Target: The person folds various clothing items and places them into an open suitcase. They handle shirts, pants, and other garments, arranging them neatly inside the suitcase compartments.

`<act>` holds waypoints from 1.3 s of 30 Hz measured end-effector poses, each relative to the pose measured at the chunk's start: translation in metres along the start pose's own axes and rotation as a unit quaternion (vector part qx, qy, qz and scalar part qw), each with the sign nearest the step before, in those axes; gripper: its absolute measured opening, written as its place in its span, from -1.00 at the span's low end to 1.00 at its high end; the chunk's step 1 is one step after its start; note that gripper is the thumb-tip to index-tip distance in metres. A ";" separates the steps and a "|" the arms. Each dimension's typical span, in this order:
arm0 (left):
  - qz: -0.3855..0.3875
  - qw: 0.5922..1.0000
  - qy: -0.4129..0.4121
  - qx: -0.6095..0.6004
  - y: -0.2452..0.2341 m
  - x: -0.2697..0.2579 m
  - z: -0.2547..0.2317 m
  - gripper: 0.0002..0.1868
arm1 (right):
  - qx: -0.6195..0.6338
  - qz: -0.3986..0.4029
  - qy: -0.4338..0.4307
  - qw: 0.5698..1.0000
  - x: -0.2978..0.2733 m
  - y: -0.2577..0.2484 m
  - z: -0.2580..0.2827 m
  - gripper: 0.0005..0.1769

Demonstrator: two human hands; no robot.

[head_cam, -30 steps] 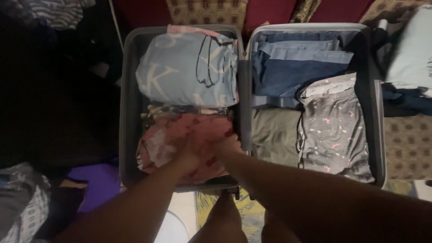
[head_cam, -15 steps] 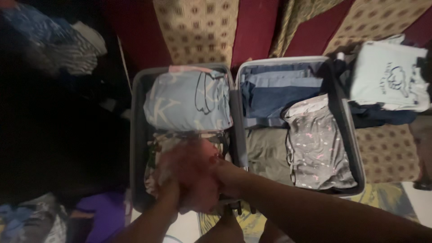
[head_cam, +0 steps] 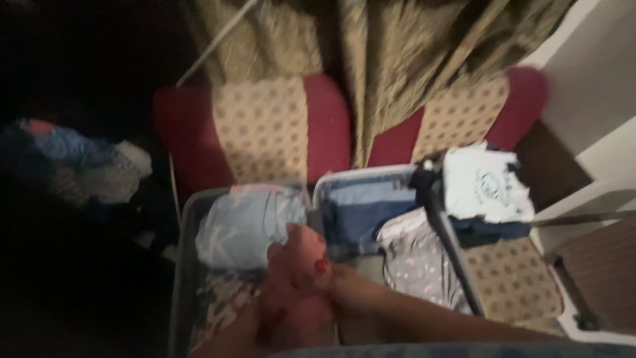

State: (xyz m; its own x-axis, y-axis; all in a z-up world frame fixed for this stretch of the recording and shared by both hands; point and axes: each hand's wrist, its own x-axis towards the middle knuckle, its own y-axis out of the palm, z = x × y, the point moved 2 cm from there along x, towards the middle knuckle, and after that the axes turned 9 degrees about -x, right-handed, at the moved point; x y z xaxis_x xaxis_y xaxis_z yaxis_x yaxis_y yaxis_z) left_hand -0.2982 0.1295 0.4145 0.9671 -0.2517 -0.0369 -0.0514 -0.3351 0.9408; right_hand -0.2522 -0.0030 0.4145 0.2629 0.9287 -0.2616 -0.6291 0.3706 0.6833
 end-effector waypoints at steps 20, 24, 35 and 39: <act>-0.274 0.954 -0.088 0.084 0.042 0.138 0.040 -0.49 | -0.078 -0.201 -0.081 0.973 -0.126 -0.066 0.125 -0.41; -0.247 0.965 -0.068 0.049 0.017 0.170 0.047 -0.57 | -0.099 -0.228 -0.080 0.965 -0.146 -0.087 0.130 -0.40; -0.277 0.955 -0.108 0.014 -0.010 0.215 0.075 -0.51 | -0.153 -0.236 -0.079 0.956 -0.195 -0.130 0.140 -0.39; -0.360 0.926 -0.098 0.048 -0.003 0.222 0.080 -0.53 | -0.173 -0.233 -0.068 0.954 -0.203 -0.143 0.148 -0.42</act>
State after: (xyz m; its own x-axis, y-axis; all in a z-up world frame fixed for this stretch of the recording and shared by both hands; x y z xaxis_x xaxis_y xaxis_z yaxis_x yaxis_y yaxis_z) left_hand -0.1036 0.0015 0.3766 0.6957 -0.0886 -0.7129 0.5586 -0.5573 0.6143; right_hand -0.1076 -0.2473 0.4706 0.6508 0.6602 -0.3750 -0.6190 0.7473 0.2414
